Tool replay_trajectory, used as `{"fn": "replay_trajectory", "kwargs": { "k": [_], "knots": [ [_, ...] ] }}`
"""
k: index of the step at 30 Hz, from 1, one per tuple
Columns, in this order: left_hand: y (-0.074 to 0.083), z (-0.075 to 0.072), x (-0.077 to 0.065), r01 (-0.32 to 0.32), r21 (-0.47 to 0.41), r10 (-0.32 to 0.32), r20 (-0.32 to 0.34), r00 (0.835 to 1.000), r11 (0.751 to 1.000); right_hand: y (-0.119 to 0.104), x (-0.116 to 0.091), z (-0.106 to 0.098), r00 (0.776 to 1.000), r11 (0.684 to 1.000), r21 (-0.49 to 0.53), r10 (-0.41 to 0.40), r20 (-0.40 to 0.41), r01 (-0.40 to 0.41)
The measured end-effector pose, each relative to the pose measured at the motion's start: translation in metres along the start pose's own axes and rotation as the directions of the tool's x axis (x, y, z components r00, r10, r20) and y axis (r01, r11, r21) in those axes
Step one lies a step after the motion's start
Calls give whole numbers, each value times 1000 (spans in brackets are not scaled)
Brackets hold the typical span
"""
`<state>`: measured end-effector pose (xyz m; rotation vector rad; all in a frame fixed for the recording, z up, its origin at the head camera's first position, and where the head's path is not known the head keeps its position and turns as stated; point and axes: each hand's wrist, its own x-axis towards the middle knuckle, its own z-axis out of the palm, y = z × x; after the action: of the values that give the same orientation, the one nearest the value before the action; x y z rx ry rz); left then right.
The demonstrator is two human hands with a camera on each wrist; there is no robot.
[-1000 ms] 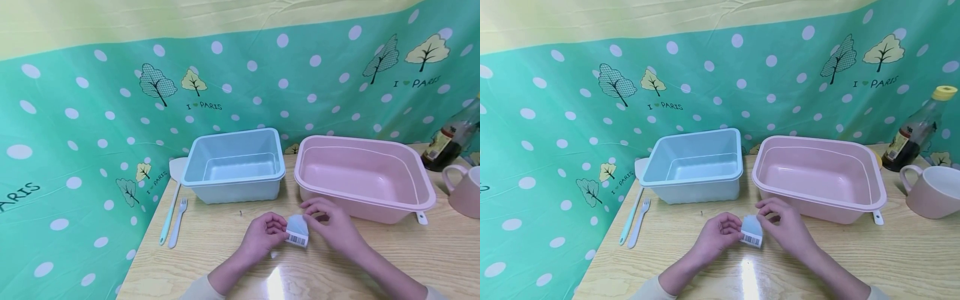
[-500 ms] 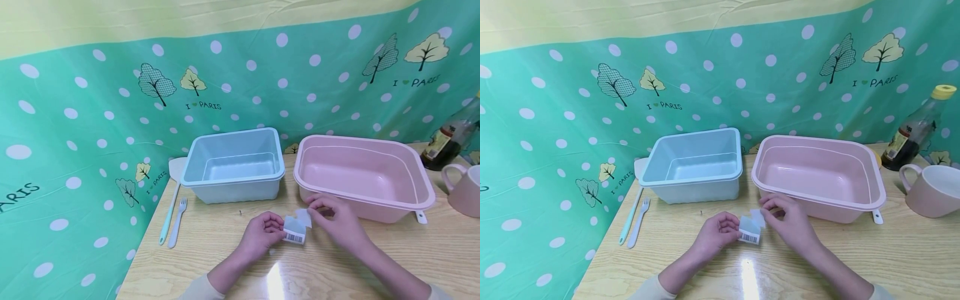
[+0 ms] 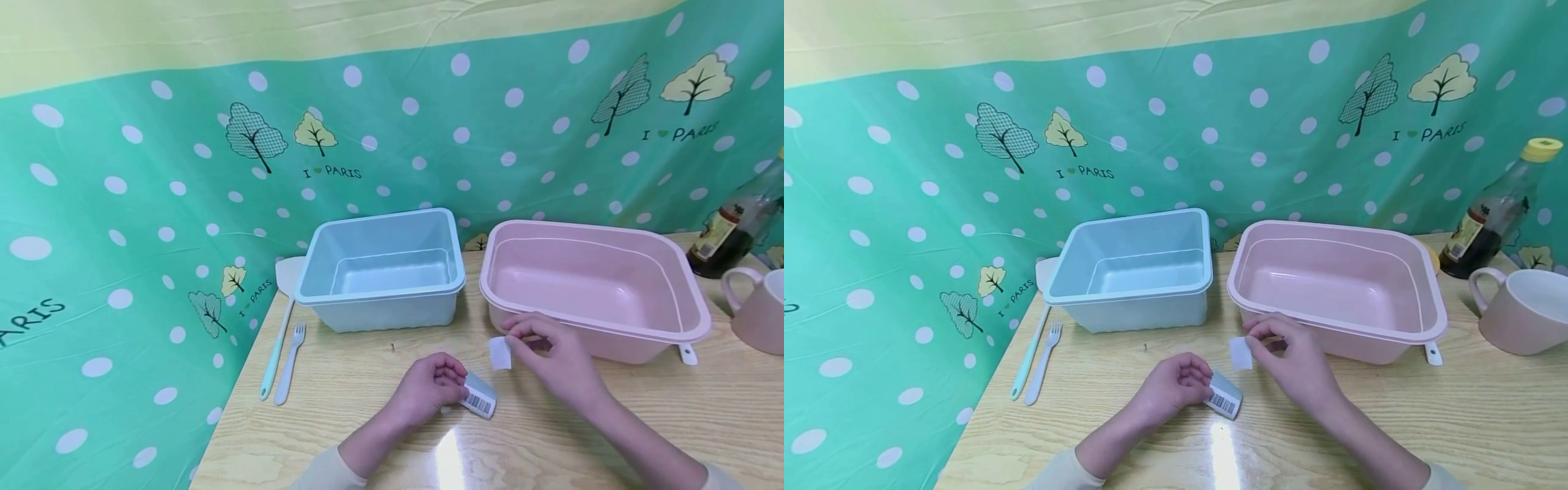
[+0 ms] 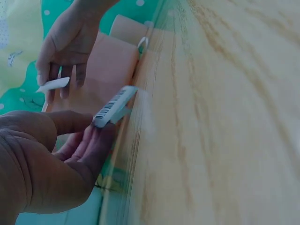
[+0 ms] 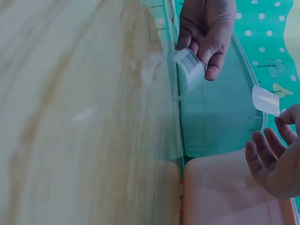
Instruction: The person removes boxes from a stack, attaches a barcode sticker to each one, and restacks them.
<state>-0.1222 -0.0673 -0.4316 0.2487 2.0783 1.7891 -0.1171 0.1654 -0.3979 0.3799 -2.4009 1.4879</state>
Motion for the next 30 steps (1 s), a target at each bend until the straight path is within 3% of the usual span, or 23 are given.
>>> {"fn": "replay_trajectory", "kwargs": {
  "k": [3,10,14,20,24,30],
  "knots": [
    [0,-1,-1,5,59,-5,-5,1000,998,-1,0,0,1000,1000,-9,10,2,-10],
    [2,-3,-1,-66,255,84,-63,994,965,0,0,1,1000,1000,0,5,13,-4],
    [3,-4,-2,-90,296,116,-70,991,951,0,-1,2,999,1000,18,10,38,-11],
    [5,-5,-2,-143,406,206,-114,972,903,1,-2,4,996,999,30,34,78,-37],
    [8,-7,-1,-200,387,261,-110,959,900,-1,-1,3,983,994,50,87,162,-97],
    [12,-6,-3,-277,295,296,-22,955,915,-1,-2,3,932,985,107,90,350,-135]
  ]
}}
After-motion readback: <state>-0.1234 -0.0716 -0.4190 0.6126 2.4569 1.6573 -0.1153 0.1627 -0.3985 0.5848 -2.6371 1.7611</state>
